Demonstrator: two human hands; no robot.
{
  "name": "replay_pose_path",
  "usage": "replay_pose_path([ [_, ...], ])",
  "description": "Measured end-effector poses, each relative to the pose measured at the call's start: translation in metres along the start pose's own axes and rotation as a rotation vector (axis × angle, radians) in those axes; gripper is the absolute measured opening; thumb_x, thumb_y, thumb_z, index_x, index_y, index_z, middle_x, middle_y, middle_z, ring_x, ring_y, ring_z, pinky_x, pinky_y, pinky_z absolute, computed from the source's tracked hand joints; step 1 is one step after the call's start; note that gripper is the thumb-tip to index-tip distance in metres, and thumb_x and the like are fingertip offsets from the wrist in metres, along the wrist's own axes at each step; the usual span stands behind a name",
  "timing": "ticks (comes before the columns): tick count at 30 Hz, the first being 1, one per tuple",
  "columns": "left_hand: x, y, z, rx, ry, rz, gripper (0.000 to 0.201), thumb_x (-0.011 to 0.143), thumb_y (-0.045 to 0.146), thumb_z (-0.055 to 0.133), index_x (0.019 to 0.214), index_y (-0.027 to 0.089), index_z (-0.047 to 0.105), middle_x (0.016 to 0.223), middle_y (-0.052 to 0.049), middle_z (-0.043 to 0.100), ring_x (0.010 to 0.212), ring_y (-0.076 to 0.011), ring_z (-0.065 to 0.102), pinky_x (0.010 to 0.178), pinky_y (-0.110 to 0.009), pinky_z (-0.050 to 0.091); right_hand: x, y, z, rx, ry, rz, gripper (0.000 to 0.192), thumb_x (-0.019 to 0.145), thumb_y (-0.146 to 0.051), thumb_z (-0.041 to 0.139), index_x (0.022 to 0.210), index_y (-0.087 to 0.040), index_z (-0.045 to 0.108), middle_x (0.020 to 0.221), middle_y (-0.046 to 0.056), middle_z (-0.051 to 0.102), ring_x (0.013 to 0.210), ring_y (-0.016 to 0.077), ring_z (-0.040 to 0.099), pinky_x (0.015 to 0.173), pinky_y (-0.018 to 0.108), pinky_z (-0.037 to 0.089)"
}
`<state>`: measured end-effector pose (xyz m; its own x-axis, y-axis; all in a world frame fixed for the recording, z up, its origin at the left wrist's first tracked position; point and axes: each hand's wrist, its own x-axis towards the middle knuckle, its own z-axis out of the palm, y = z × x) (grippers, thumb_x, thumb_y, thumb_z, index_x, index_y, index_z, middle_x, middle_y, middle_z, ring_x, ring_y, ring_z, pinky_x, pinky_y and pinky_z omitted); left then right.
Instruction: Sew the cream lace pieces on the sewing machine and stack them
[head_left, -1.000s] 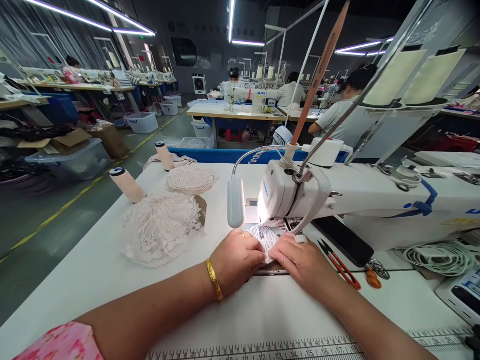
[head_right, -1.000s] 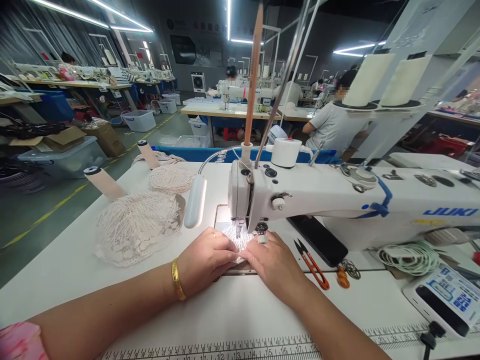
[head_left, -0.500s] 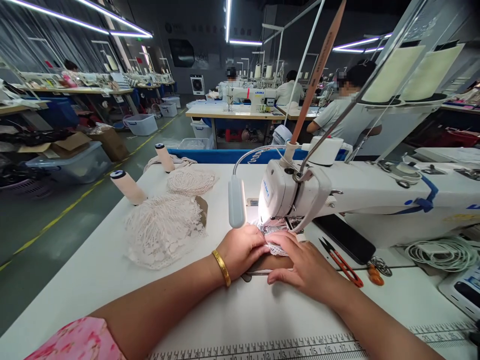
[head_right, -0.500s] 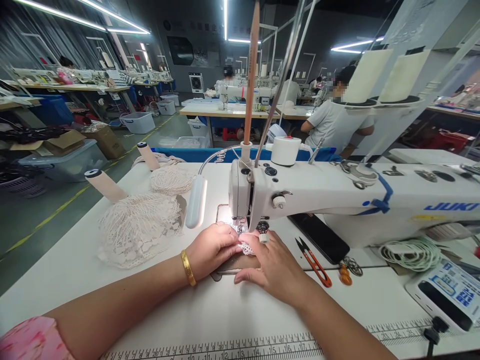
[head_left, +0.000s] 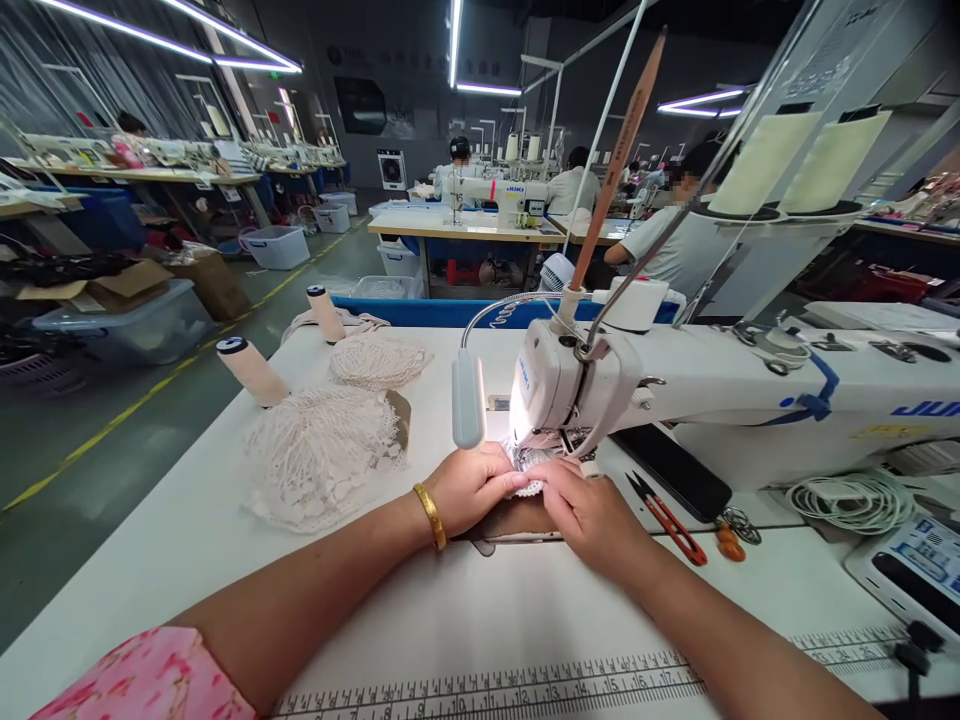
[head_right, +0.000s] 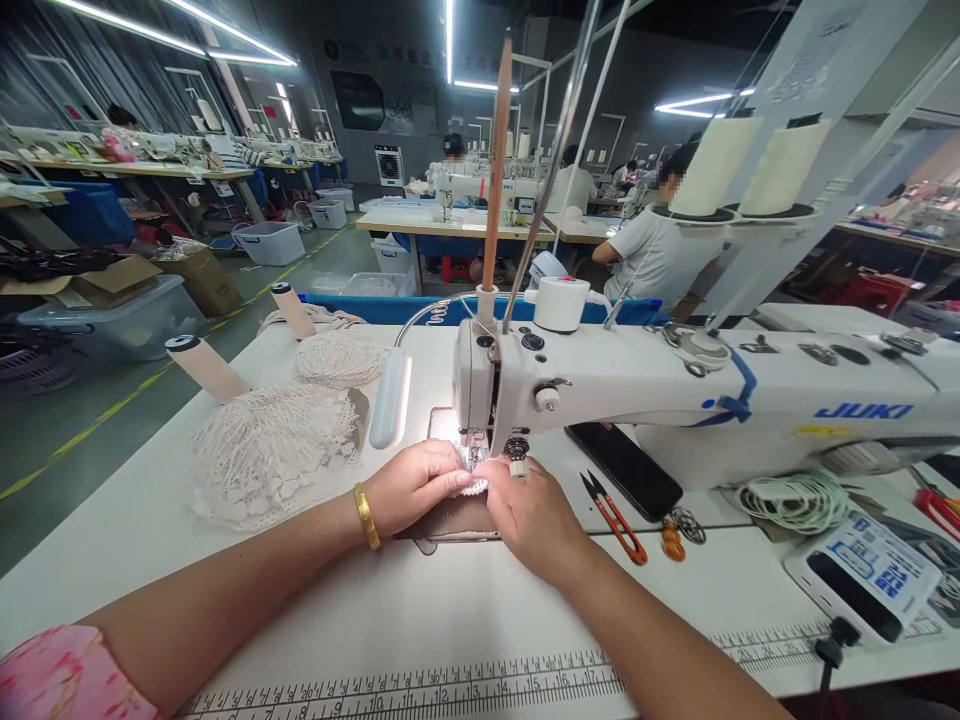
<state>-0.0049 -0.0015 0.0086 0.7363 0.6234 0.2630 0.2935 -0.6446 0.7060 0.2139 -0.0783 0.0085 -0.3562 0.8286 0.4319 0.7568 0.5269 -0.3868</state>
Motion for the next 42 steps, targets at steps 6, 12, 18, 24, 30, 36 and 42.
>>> replay_pose_path([
  [6, -0.029, 0.017, 0.002, 0.275, 0.038, 0.24, 0.023, 0.106, 0.031, 0.062, 0.093, 0.02, 0.077, 0.101, -0.006, 0.071, 0.088, -0.0213, 0.062, 0.083, -0.037, 0.046, -0.009, -0.001, -0.013, 0.009, -0.19, -0.165, 0.033, 0.096, 0.0, 0.045, 0.1, -0.023, 0.069, 0.093, 0.003, 0.068, 0.088, 0.0212, 0.06, 0.076, 0.033, 0.045],
  [12, -0.031, 0.017, 0.007, 0.375, 0.089, 0.27, 0.012, 0.099, 0.018, 0.068, 0.092, 0.021, 0.077, 0.098, -0.002, 0.072, 0.084, -0.0204, 0.061, 0.079, -0.038, 0.042, -0.01, 0.0, -0.013, 0.009, -0.202, -0.151, 0.031, 0.097, 0.001, 0.047, 0.1, -0.021, 0.068, 0.096, 0.004, 0.068, 0.09, 0.0219, 0.06, 0.076, 0.033, 0.044],
  [18, -0.024, 0.013, 0.002, 0.419, 0.069, 0.217, 0.01, 0.098, 0.018, 0.069, 0.094, 0.022, 0.077, 0.103, -0.002, 0.072, 0.089, -0.0216, 0.064, 0.081, -0.039, 0.042, -0.008, 0.002, -0.01, -0.057, -0.152, -0.104, 0.037, 0.093, 0.003, 0.046, 0.108, -0.023, 0.068, 0.1, 0.005, 0.069, 0.091, 0.0234, 0.06, 0.079, 0.035, 0.047],
  [24, -0.021, 0.015, 0.002, 0.484, 0.086, 0.214, 0.012, 0.099, 0.015, 0.065, 0.097, 0.019, 0.076, 0.108, -0.004, 0.074, 0.094, -0.0232, 0.065, 0.085, -0.041, 0.044, -0.009, 0.007, -0.007, -0.135, -0.153, -0.076, 0.04, 0.091, 0.002, 0.045, 0.113, -0.023, 0.067, 0.107, 0.008, 0.07, 0.095, 0.0253, 0.062, 0.076, 0.036, 0.049],
  [30, -0.024, 0.015, 0.009, 0.476, 0.13, 0.325, 0.017, 0.103, 0.012, 0.059, 0.098, 0.019, 0.073, 0.108, -0.003, 0.077, 0.098, -0.0215, 0.067, 0.089, -0.042, 0.041, -0.01, 0.006, -0.007, -0.134, -0.132, -0.102, 0.043, 0.09, 0.003, 0.044, 0.117, -0.023, 0.066, 0.109, 0.007, 0.072, 0.089, 0.0231, 0.064, 0.071, 0.034, 0.049],
  [36, -0.023, 0.013, 0.009, 0.471, 0.129, 0.341, 0.018, 0.103, 0.01, 0.057, 0.098, 0.018, 0.073, 0.108, -0.002, 0.078, 0.094, -0.0207, 0.067, 0.088, -0.043, 0.037, -0.01, 0.008, -0.006, -0.147, -0.129, -0.098, 0.039, 0.09, 0.003, 0.044, 0.109, -0.022, 0.067, 0.112, 0.009, 0.073, 0.096, 0.0249, 0.065, 0.077, 0.036, 0.052],
  [42, -0.019, 0.011, 0.006, 0.517, 0.106, 0.304, 0.019, 0.104, 0.012, 0.056, 0.096, 0.018, 0.073, 0.11, -0.002, 0.078, 0.093, -0.021, 0.068, 0.084, -0.042, 0.037, -0.012, 0.012, -0.002, -0.194, -0.11, -0.032, 0.044, 0.089, 0.001, 0.044, 0.116, -0.024, 0.067, 0.117, 0.007, 0.072, 0.09, 0.0234, 0.066, 0.074, 0.035, 0.052],
])
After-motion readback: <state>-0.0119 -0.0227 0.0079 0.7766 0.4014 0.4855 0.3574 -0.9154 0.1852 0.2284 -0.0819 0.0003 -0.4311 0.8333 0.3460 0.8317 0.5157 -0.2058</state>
